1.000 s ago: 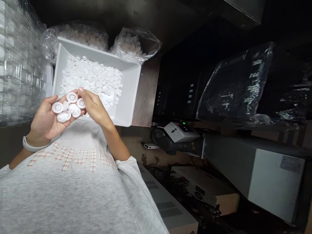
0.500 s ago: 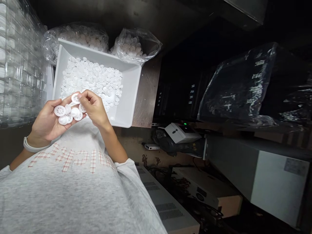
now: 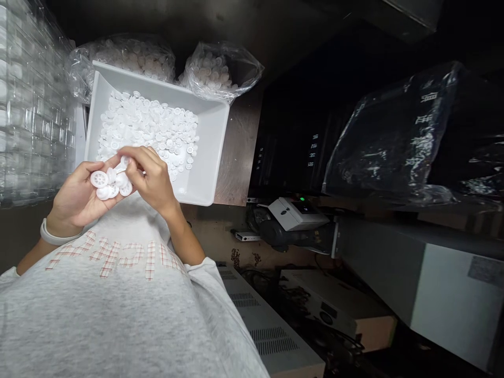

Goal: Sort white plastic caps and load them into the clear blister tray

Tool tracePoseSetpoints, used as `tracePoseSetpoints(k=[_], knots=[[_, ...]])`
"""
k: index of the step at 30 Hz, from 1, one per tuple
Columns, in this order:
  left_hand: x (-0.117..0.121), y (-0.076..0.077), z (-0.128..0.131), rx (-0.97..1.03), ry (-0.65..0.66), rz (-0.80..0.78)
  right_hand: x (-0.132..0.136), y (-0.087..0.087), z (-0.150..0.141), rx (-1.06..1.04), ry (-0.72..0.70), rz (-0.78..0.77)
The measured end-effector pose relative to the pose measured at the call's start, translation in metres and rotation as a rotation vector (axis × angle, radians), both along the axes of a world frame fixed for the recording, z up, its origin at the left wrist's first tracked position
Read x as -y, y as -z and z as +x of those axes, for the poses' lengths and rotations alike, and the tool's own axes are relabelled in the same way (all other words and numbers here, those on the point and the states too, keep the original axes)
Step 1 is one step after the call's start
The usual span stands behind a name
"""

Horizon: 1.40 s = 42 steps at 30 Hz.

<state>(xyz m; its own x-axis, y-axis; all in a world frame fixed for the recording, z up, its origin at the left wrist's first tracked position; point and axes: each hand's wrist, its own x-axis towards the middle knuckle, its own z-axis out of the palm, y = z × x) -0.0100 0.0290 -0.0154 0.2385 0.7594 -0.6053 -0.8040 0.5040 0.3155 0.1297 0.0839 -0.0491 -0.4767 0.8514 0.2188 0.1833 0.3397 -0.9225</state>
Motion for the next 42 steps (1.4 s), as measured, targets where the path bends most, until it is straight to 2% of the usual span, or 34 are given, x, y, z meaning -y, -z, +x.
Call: tracePoseSetpoints(k=[3, 7, 11, 14, 17, 21, 24, 26, 28, 32, 35, 38, 42], knots=[[0.0, 0.001, 0.001, 0.032, -0.004, 0.001, -0.005, 0.0, 0.005, 0.081, -0.077, 0.205], [0.001, 0.004, 0.004, 0.089, -0.002, -0.041, -0.005, 0.004, 0.011, 0.111, -0.08, 0.224], [0.002, 0.004, 0.005, 0.142, 0.012, -0.032, 0.003, 0.01, 0.01, -0.009, 0.037, 0.201], [0.002, 0.001, 0.005, 0.184, 0.021, -0.021, 0.006, 0.009, 0.004, -0.071, 0.258, -0.029], [0.003, -0.002, 0.005, 0.2, 0.033, -0.009, -0.002, 0.001, 0.002, -0.252, 0.421, -0.333], [0.004, -0.005, 0.005, 0.159, 0.01, -0.01, -0.021, -0.007, 0.012, -0.467, 0.39, -0.717], [0.005, -0.004, 0.005, 0.119, 0.017, -0.003, -0.023, -0.006, 0.019, -0.468, 0.303, -0.822], [0.006, -0.002, 0.005, 0.101, 0.018, 0.009, -0.018, -0.007, 0.021, -0.395, 0.236, -0.795], [0.007, 0.0, 0.006, 0.1, 0.016, 0.032, -0.01, -0.009, 0.022, -0.263, 0.168, -0.701], [0.007, 0.003, 0.005, 0.084, -0.002, 0.027, -0.004, -0.02, 0.026, -0.01, -0.014, -0.31], [0.008, 0.004, 0.004, 0.065, 0.0, 0.012, -0.007, -0.029, 0.029, 0.111, -0.07, -0.089], [0.007, 0.006, 0.005, 0.07, 0.012, 0.04, -0.01, -0.033, 0.029, 0.188, -0.082, -0.003], [0.007, 0.009, 0.008, 0.098, 0.041, 0.083, -0.012, -0.035, 0.027, 0.182, -0.051, -0.051]])
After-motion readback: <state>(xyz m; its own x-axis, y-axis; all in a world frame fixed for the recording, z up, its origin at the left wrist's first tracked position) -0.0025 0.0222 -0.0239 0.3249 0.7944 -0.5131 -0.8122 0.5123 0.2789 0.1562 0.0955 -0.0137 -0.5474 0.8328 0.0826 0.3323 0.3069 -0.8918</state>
